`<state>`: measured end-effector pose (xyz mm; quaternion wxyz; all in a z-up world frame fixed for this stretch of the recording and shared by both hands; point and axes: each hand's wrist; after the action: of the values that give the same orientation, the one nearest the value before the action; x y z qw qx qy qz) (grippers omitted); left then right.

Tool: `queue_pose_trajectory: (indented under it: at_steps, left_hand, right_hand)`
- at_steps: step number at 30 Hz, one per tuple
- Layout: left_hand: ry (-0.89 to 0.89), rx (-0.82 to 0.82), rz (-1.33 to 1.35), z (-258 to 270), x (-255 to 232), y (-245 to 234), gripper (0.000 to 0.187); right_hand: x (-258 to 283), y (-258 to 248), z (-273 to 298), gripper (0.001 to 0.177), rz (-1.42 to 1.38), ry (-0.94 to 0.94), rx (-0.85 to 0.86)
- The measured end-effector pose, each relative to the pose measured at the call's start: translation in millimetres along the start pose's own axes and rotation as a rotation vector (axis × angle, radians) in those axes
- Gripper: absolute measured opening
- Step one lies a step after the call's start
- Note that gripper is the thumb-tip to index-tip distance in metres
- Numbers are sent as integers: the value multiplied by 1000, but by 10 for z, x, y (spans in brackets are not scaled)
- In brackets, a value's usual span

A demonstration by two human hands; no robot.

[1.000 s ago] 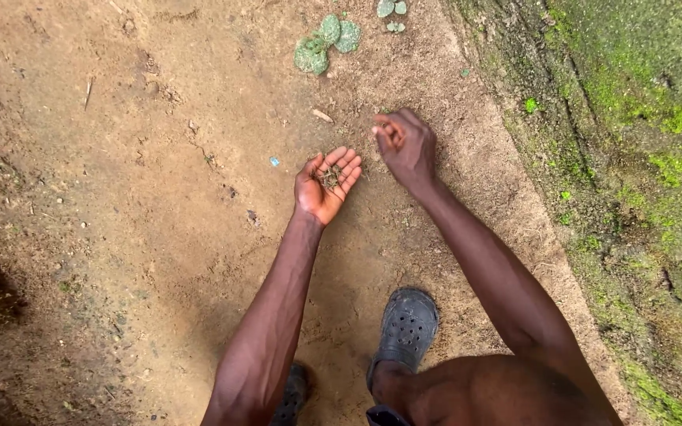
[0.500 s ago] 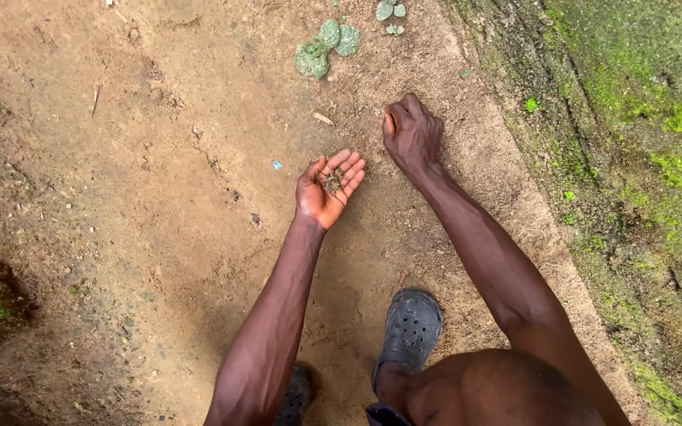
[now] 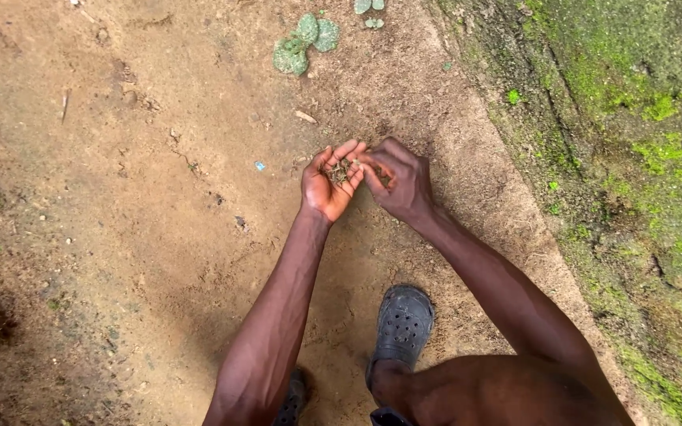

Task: Picking up small seeds or plant fragments from the ground by hand.

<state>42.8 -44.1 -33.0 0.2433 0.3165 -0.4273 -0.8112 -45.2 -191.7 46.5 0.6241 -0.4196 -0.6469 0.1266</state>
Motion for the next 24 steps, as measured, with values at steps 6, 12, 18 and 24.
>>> queue_pose_trajectory:
  at_steps: [6,12,18,24]
  left_hand:
    - [-39,-3,25,130,-34,355,51]
    - [-32,26,10,207,-50,244,52]
    - [-41,32,36,268,-43,179,51]
    - [-45,-4,30,366,-131,229,51]
  right_hand:
    - [-164,-547,-339,21,125,381,-133]
    - [-972,-632,-708,37,380,300,-319]
    - [-1146,-364,-923,20,489,361,-391]
    - [-1420,-227,-910,20,473,338,-491]
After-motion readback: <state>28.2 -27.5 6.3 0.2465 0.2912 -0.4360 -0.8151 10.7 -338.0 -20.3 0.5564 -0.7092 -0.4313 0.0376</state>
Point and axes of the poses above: each hand's wrist, its own z-axis away from the middle knuckle, its own y-axis out of the palm, x = y × z, and after that the axes turned 15 degrees about y, right-handed
